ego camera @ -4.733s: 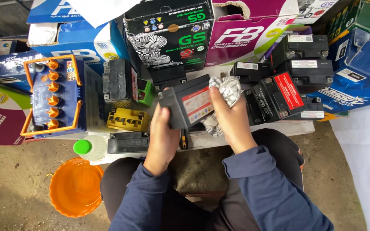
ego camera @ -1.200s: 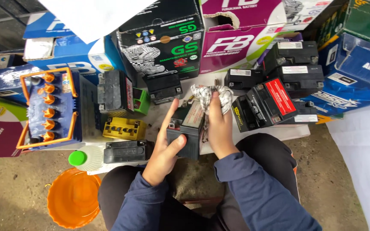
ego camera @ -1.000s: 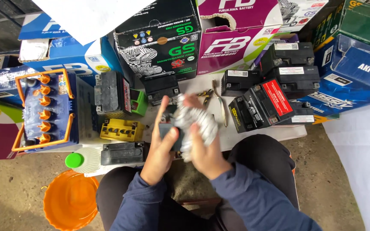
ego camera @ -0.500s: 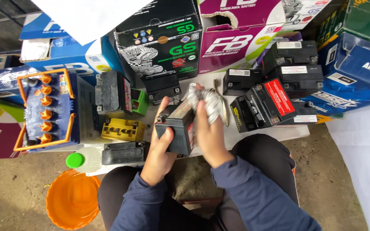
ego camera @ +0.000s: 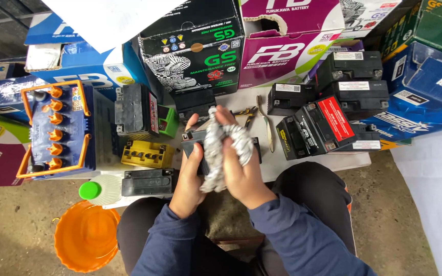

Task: Cleaning and inspecting a small lead-acid battery using a screwdriver and a cloth

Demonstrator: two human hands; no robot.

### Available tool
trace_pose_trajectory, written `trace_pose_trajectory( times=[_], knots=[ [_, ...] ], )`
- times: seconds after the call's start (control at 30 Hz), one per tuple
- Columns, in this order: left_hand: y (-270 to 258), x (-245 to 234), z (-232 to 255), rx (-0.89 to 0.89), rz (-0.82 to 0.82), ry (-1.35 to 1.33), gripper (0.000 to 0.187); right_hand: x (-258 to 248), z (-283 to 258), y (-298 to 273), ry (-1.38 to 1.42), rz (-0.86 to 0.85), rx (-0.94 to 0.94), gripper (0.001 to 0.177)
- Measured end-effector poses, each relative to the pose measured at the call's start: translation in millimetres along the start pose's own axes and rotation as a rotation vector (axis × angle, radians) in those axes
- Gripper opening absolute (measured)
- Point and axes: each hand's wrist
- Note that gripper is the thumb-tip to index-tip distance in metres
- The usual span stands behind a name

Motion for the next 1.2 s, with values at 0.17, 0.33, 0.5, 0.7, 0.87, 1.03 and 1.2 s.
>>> trace_pose_trajectory(
  times=[0.17, 0.33, 0.5, 0.7, 0.87, 1.03, 1.2],
  knots=[
    [-8.5, 7.9, 3.1, -0.038, -0.134, -0.070, 0.077, -21.5, 9.7, 16.6, -0.129, 0.139, 0.445, 0.051],
    [-2.4, -2.3, 0.6, -0.038, -0.204, -0.087, 0.080, -31.3, 20.4, 5.8, -0.134, 0.287, 0.739, 0.063],
    [1.6, -8.5, 16.4, -0.178, 0.047, 0.308, 0.064, -36.6, 38.1, -10.5, -0.001, 0.563, 0.855, 0.044],
    [8.4, -10.5, 27.6, -0.092, 0.284, 0.536, 0.059, -46.5, 52.8, -8.0, 0.010, 0.652, 0.846, 0.044],
    [0.1, 9.1, 39.4, -0.056, 0.226, 0.535, 0.092, -23.8, 3.9, 24.4, -0.180, 0.608, 0.890, 0.059],
    [10.2, -9.6, 10.0, -0.070, 0.321, 0.193, 0.077, -33.2, 24.0, 6.7, -0.160, 0.529, 0.841, 0.048],
    [16.8, -19.1, 21.8, -0.232, 0.340, -0.428, 0.063, -37.6, 9.5, -12.5, -0.333, -0.086, 0.252, 0.025]
  ],
)
Point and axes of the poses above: each hand's wrist, its own y-axis towards the middle knuckle, its own x-axis out of the palm, z = x × y, and after that the axes turned 15 degrees about -x, right-handed
